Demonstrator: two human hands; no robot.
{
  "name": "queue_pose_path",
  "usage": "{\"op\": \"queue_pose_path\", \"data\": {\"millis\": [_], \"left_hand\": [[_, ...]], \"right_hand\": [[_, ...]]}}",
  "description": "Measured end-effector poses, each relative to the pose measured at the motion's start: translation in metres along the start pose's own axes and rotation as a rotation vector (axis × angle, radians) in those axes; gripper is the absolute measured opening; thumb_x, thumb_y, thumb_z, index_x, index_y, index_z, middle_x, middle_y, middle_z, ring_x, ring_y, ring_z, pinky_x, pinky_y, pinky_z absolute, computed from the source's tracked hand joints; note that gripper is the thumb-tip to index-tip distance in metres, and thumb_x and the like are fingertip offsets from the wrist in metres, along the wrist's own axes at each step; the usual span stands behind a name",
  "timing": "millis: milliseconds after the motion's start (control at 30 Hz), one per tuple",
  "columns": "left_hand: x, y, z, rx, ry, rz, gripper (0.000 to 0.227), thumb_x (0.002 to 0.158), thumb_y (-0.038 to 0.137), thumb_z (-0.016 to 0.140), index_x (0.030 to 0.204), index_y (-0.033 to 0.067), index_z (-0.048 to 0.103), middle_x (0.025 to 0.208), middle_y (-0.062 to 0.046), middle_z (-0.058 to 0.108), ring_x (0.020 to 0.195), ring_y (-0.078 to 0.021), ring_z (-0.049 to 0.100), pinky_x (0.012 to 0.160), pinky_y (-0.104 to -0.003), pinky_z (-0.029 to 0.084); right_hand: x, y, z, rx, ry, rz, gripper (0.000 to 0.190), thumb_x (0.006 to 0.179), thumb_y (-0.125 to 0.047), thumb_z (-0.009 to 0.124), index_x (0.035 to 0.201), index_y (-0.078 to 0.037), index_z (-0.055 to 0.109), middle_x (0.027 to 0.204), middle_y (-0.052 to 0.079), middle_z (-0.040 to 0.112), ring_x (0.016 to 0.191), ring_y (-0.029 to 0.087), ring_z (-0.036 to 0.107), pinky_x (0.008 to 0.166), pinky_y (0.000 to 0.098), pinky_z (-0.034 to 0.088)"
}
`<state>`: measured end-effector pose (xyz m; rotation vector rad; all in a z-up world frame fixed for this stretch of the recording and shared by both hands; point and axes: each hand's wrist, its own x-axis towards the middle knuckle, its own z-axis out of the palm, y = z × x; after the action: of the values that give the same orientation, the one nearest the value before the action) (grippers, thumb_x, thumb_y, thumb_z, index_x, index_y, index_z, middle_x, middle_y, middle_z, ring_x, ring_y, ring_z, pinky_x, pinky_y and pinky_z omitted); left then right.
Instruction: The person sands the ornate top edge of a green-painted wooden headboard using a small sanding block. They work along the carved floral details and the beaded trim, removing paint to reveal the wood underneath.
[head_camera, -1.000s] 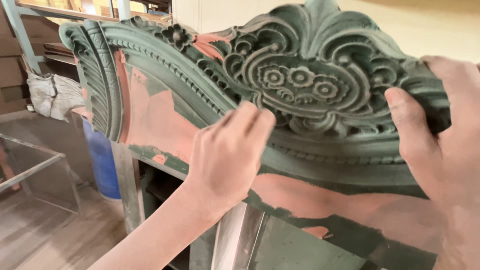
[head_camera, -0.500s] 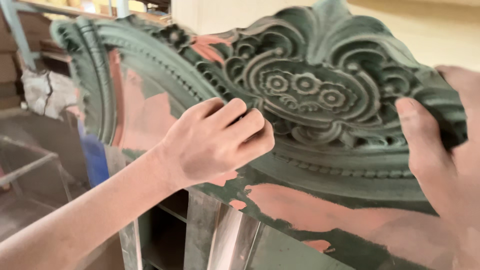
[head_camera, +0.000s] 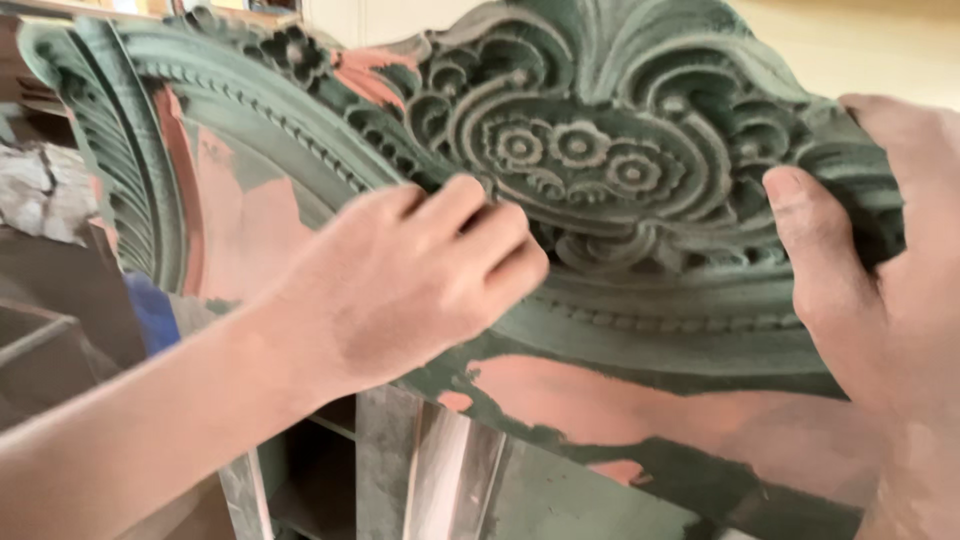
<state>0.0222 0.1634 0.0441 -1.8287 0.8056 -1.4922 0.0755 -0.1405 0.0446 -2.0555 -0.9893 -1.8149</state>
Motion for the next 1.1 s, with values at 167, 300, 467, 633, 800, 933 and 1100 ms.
{"op": "queue_pose_path", "data": {"millis": [167, 300, 467, 633, 800, 933, 1100], "left_hand": [[-0.017, -0.01, -0.019, -0.007, -0.104, -0.217, 0.011, 0.089, 0.01, 0.07, 0.1, 0.0113, 0.07, 0.091, -0.002, 0.066, 0.085, -0.0144, 0.064, 0.055, -0.027, 0.052], [-0.016, 0.008, -0.01, -0.095, 0.036, -0.224, 0.01, 0.095, 0.008, 0.07, 0.105, 0.0101, 0.07, 0.094, -0.001, 0.065, 0.083, -0.0129, 0.062, 0.056, -0.025, 0.051], [-0.004, 0.017, 0.007, -0.133, 0.093, -0.135, 0.01, 0.089, 0.008, 0.07, 0.099, 0.0084, 0.067, 0.092, -0.003, 0.062, 0.085, -0.0159, 0.062, 0.061, -0.027, 0.055], [-0.008, -0.009, 0.013, -0.108, 0.027, 0.05, 0.018, 0.088, 0.003, 0.067, 0.105, 0.0081, 0.071, 0.097, -0.004, 0.065, 0.086, -0.0176, 0.064, 0.055, -0.022, 0.053], [-0.026, -0.022, -0.009, -0.321, 0.053, -0.323, 0.012, 0.09, 0.009, 0.071, 0.102, 0.0066, 0.07, 0.096, -0.006, 0.068, 0.086, -0.0243, 0.068, 0.065, -0.036, 0.055], [-0.018, 0.005, -0.016, -0.612, -0.018, -1.033, 0.019, 0.098, 0.023, 0.073, 0.088, 0.0076, 0.068, 0.067, -0.009, 0.068, 0.054, -0.0228, 0.064, 0.055, -0.039, 0.048], [0.013, 0.061, -0.005, -0.816, 0.347, -1.243, 0.02, 0.097, 0.018, 0.068, 0.085, 0.0035, 0.061, 0.066, -0.012, 0.065, 0.053, -0.0274, 0.063, 0.052, -0.038, 0.046]], "right_hand": [[-0.003, 0.008, -0.003, -0.031, -0.014, -0.077, 0.028, 0.117, -0.007, 0.066, 0.138, 0.008, 0.054, 0.125, 0.021, 0.064, 0.113, 0.031, 0.065, 0.097, 0.0379, 0.052], [0.0, 0.004, -0.001, -0.009, 0.001, 0.005, 0.029, 0.116, -0.007, 0.072, 0.136, 0.009, 0.058, 0.117, 0.022, 0.066, 0.103, 0.031, 0.066, 0.089, 0.0386, 0.053], [0.0, -0.004, 0.0, 0.049, 0.002, 0.104, 0.032, 0.111, -0.009, 0.07, 0.135, 0.009, 0.059, 0.112, 0.022, 0.065, 0.093, 0.029, 0.065, 0.082, 0.0362, 0.052], [-0.004, 0.002, 0.0, -0.009, -0.011, 0.083, 0.033, 0.111, -0.008, 0.07, 0.137, 0.009, 0.058, 0.113, 0.021, 0.065, 0.093, 0.029, 0.066, 0.082, 0.036, 0.052], [-0.002, -0.001, 0.002, -0.006, 0.006, 0.048, 0.029, 0.112, -0.007, 0.071, 0.134, 0.008, 0.059, 0.115, 0.021, 0.066, 0.097, 0.029, 0.067, 0.084, 0.0368, 0.054], [0.006, -0.011, -0.003, 0.009, 0.043, 0.105, 0.028, 0.107, -0.007, 0.077, 0.127, 0.009, 0.065, 0.105, 0.022, 0.066, 0.088, 0.031, 0.066, 0.075, 0.0389, 0.053], [0.006, -0.015, -0.003, 0.042, 0.073, 0.107, 0.026, 0.109, -0.006, 0.08, 0.126, 0.005, 0.064, 0.109, 0.02, 0.066, 0.089, 0.03, 0.063, 0.079, 0.0369, 0.053]]}}
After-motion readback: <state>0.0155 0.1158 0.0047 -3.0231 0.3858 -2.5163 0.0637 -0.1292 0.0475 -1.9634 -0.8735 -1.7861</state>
